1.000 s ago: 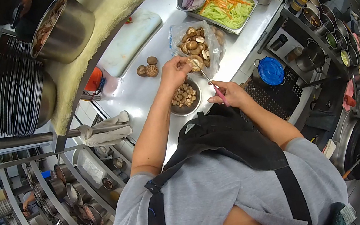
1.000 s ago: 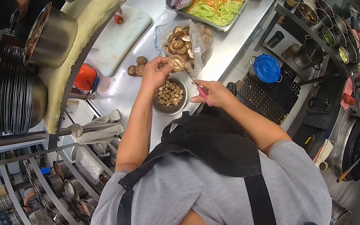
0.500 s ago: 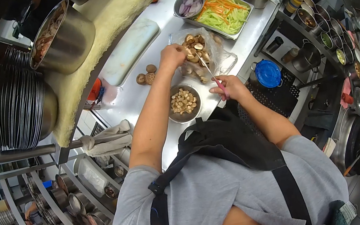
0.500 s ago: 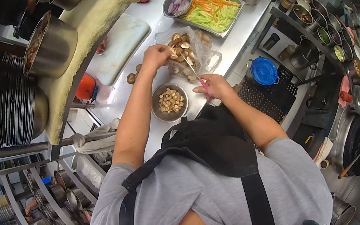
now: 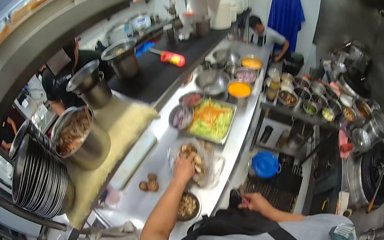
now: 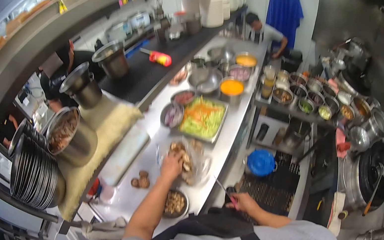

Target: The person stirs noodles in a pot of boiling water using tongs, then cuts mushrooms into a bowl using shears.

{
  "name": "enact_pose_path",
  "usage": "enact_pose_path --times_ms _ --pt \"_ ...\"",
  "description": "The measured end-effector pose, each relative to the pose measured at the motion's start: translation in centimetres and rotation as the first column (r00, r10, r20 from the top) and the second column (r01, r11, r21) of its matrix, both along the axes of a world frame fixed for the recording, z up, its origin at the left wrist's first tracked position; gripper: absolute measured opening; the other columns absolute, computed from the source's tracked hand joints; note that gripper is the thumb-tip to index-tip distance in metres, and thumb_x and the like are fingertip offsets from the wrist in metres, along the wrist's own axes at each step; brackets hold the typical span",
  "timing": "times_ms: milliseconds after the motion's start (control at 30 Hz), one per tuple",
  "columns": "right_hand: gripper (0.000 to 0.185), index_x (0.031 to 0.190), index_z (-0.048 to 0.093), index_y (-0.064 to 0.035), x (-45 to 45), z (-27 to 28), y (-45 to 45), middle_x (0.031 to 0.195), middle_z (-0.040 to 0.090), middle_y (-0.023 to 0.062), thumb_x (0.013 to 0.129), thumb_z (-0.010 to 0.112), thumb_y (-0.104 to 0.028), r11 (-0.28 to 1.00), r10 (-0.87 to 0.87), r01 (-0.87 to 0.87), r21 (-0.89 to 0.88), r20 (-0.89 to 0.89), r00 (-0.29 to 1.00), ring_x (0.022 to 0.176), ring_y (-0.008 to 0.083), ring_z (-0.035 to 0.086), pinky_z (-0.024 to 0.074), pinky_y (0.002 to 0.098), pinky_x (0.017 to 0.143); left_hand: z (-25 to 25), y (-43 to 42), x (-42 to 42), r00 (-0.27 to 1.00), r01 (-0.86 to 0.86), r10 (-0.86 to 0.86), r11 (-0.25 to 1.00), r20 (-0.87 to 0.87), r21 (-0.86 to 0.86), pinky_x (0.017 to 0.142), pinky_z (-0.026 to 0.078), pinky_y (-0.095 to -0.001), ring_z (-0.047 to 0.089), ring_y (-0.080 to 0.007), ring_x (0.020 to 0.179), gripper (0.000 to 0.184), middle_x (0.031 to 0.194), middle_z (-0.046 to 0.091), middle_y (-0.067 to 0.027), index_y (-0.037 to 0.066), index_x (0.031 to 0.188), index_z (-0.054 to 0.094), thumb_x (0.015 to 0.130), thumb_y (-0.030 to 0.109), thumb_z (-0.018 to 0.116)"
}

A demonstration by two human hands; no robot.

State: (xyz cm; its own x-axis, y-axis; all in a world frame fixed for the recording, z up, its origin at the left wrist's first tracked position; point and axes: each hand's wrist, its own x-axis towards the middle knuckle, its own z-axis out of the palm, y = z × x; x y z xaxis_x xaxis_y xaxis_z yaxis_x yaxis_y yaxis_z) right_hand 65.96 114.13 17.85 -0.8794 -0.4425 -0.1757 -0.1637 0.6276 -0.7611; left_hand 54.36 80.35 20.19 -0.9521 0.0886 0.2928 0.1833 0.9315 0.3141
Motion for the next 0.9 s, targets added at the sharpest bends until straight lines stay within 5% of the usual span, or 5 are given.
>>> enact_pose_path --times_ms 300,433,600,767,900 --pt "0.034 0.079 0.070 -0.0028 -1.1 -12.6 7.9 0.080 0.066 0.0230 0.080 0.063 -0.036 0.810 0.025 -0.050 0.584 0.051 0.998 0.080 0.0388 0.066 0.0513 0.0475 0.075 2.2 0.2 0.0 0.969 -0.198 0.175 0.973 0.175 0.121 0.092 0.045 -0.0442 0.055 -0.0373 0.105 0.029 0.109 0.060 -0.0184 0.008 0.108 0.063 0.083 0.018 0.050" --pt "0.032 0.088 0.071 -0.0031 -1.4 -12.3 8.2 0.089 0.066 0.0252 0.079 0.063 -0.033 0.771 -0.102 -0.014 0.636 0.146 0.984 0.091 0.0376 0.065 0.0513 0.0463 0.082 4.2 -0.9 2.5 0.985 0.001 0.052 0.953 -0.166 0.302 0.085 0.048 -0.0436 0.059 -0.0355 0.098 0.028 0.104 0.062 -0.0187 0.005 0.106 0.064 0.082 0.016 0.057" --pt "0.028 0.087 0.071 -0.0044 -1.2 -12.0 7.5 0.087 0.066 0.0231 0.081 0.061 -0.030 0.811 0.037 -0.097 0.577 0.116 0.993 0.089 0.0393 0.064 0.0510 0.0470 0.081 3.0 -4.6 6.3 0.951 -0.192 0.297 0.780 -0.083 0.596 0.084 0.049 -0.0383 0.064 -0.0325 0.089 0.026 0.096 0.067 -0.0168 0.005 0.101 0.067 0.077 0.014 0.062" --pt "0.016 0.086 0.067 -0.0052 0.2 -5.0 5.0 0.078 0.064 0.0215 0.081 0.060 -0.019 0.959 0.076 -0.038 0.280 -0.124 0.989 0.076 0.0407 0.063 0.0511 0.0482 0.070 -2.3 -12.2 9.6 0.850 -0.460 0.526 0.711 0.032 0.531 0.075 0.051 -0.0339 0.067 -0.0228 0.075 0.025 0.082 0.069 -0.0127 0.009 0.099 0.070 0.082 0.025 0.059" --pt "0.048 0.115 0.058 -0.0023 -0.4 -1.1 2.0 0.075 0.061 0.0196 0.071 0.076 -0.012 0.998 -0.048 0.058 0.016 -0.384 0.922 0.065 0.0295 0.063 0.0498 0.0355 0.062 -2.8 -16.3 12.9 0.787 -0.583 0.601 0.652 0.138 0.484 0.081 0.051 -0.0389 0.065 -0.0310 0.092 0.035 0.096 0.068 -0.0161 0.009 0.101 0.069 0.087 0.037 0.053"
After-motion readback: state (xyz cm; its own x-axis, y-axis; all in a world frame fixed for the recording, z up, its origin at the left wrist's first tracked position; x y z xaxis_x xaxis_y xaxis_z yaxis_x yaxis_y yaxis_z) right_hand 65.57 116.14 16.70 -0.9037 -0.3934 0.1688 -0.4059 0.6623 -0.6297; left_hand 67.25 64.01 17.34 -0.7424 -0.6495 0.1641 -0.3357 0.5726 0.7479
